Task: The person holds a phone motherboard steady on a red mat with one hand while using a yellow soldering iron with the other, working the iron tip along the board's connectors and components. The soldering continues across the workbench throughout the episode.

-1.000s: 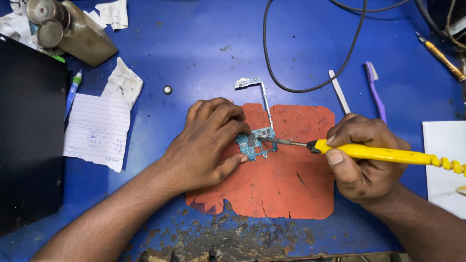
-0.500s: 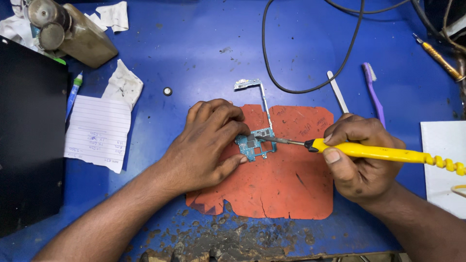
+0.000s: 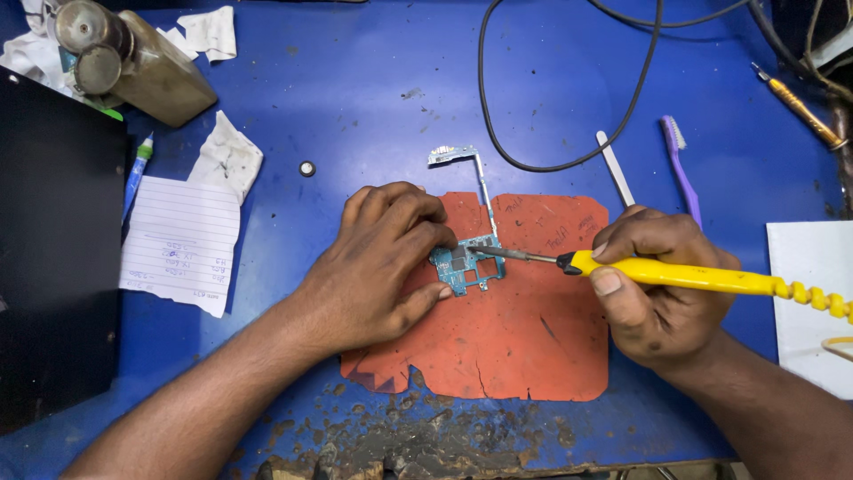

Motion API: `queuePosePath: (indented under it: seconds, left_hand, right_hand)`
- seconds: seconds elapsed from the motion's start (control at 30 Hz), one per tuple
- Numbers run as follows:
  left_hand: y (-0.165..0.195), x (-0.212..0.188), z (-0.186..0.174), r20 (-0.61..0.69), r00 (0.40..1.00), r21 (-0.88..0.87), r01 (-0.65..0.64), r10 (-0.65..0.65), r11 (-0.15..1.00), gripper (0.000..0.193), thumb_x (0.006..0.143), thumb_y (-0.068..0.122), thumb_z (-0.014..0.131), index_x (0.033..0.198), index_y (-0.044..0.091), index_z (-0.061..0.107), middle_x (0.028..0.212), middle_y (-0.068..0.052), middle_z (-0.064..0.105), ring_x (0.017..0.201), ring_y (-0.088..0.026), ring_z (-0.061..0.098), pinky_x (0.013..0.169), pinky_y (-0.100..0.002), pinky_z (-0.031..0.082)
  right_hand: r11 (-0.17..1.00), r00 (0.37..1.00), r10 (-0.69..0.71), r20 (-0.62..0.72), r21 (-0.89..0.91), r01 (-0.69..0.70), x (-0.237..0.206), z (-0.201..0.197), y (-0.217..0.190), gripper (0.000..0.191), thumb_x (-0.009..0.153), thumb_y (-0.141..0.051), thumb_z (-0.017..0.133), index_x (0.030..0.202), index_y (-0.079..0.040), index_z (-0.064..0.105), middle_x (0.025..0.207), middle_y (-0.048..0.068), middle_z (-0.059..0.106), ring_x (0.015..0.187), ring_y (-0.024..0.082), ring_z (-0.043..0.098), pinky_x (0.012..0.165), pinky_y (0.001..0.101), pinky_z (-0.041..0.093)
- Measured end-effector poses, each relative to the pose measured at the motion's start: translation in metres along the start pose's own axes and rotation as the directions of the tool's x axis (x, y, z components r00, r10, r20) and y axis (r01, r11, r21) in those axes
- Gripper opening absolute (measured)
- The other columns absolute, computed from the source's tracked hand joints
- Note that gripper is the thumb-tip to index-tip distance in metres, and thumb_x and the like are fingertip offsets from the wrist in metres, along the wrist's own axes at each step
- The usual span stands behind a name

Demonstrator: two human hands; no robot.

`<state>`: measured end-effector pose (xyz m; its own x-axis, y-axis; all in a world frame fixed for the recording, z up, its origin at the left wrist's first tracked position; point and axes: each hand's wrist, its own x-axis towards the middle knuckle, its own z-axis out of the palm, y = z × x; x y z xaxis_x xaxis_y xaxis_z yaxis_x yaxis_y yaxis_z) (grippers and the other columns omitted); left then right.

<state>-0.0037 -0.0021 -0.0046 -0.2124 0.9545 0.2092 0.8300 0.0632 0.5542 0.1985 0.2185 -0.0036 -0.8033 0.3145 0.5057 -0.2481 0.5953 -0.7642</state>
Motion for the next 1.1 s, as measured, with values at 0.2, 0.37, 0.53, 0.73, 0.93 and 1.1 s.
queuePosePath:
  seconds: [0.2, 0.37, 0.53, 0.73, 0.93, 1.1]
  left_hand:
    - [-0.0006, 0.0001, 0.0002, 0.009, 1.000, 0.002, 0.005, -0.005, 1.000, 0.048, 0.076, 0.029, 0.082, 0.116, 0.008, 0.066, 0.127, -0.012, 0.054, 0.132, -0.034, 0.044, 0.112, -0.052, 0.032]
    - [-0.0004, 0.0000, 0.0001, 0.005, 1.000, 0.000, 0.003, -0.003, 1.000, 0.048, 0.076, 0.030, 0.082, 0.116, 0.008, 0.066, 0.127, -0.012, 0.053, 0.132, -0.035, 0.043, 0.111, -0.052, 0.032]
    - [0.0000, 0.0001, -0.0008, 0.007, 1.000, -0.001, 0.002, -0.002, 1.000, 0.048, 0.076, 0.029, 0.082, 0.116, 0.008, 0.066, 0.127, -0.012, 0.054, 0.132, -0.035, 0.044, 0.111, -0.052, 0.032]
    - [0.0001, 0.0005, -0.0011, 0.004, 1.000, -0.004, -0.004, 0.004, 1.000, 0.048, 0.076, 0.029, 0.082, 0.116, 0.008, 0.066, 0.127, -0.012, 0.054, 0.132, -0.035, 0.044, 0.111, -0.052, 0.032]
    - [-0.0002, 0.0003, -0.0012, 0.006, 1.000, -0.009, -0.003, 0.003, 1.000, 0.048, 0.076, 0.029, 0.082, 0.116, 0.008, 0.066, 0.127, -0.012, 0.054, 0.131, -0.034, 0.044, 0.111, -0.053, 0.032]
    - [0.0004, 0.0005, -0.0007, 0.005, 1.000, -0.011, 0.000, 0.000, 1.000, 0.048, 0.076, 0.028, 0.082, 0.116, 0.008, 0.066, 0.127, -0.012, 0.054, 0.132, -0.034, 0.044, 0.111, -0.052, 0.032]
  right_hand:
    - [1.000, 1.000, -0.004, 0.002, -0.005, 0.004, 0.0007, 0.0000, 0.0000, 0.015, 0.103, -0.012, 0.064, 0.105, -0.003, 0.053, 0.079, 0.008, 0.063, 0.070, 0.013, 0.066, 0.064, 0.0250, 0.055]
    - [1.000, 1.000, -0.003, 0.004, -0.013, 0.003, 0.0010, 0.0006, 0.0000, 0.015, 0.102, -0.012, 0.064, 0.104, -0.003, 0.053, 0.078, 0.008, 0.063, 0.069, 0.013, 0.066, 0.063, 0.0246, 0.055]
    - [1.000, 1.000, -0.006, 0.008, -0.022, 0.006, 0.0009, 0.0010, -0.0002, 0.015, 0.102, -0.012, 0.064, 0.104, -0.003, 0.053, 0.079, 0.009, 0.064, 0.070, 0.014, 0.068, 0.064, 0.0252, 0.056]
    - [1.000, 1.000, -0.010, -0.001, -0.014, 0.010, 0.0007, 0.0010, 0.0001, 0.015, 0.102, -0.012, 0.064, 0.104, -0.003, 0.053, 0.077, 0.008, 0.063, 0.069, 0.013, 0.067, 0.063, 0.0249, 0.055]
    - [1.000, 1.000, -0.013, -0.002, -0.008, 0.013, 0.0006, 0.0014, 0.0011, 0.015, 0.102, -0.012, 0.064, 0.103, -0.003, 0.053, 0.077, 0.008, 0.063, 0.069, 0.013, 0.067, 0.064, 0.0248, 0.056]
    - [1.000, 1.000, -0.005, 0.001, -0.010, 0.005, -0.0003, 0.0005, 0.0005, 0.015, 0.103, -0.013, 0.064, 0.104, -0.003, 0.053, 0.078, 0.008, 0.063, 0.070, 0.013, 0.067, 0.064, 0.0249, 0.056]
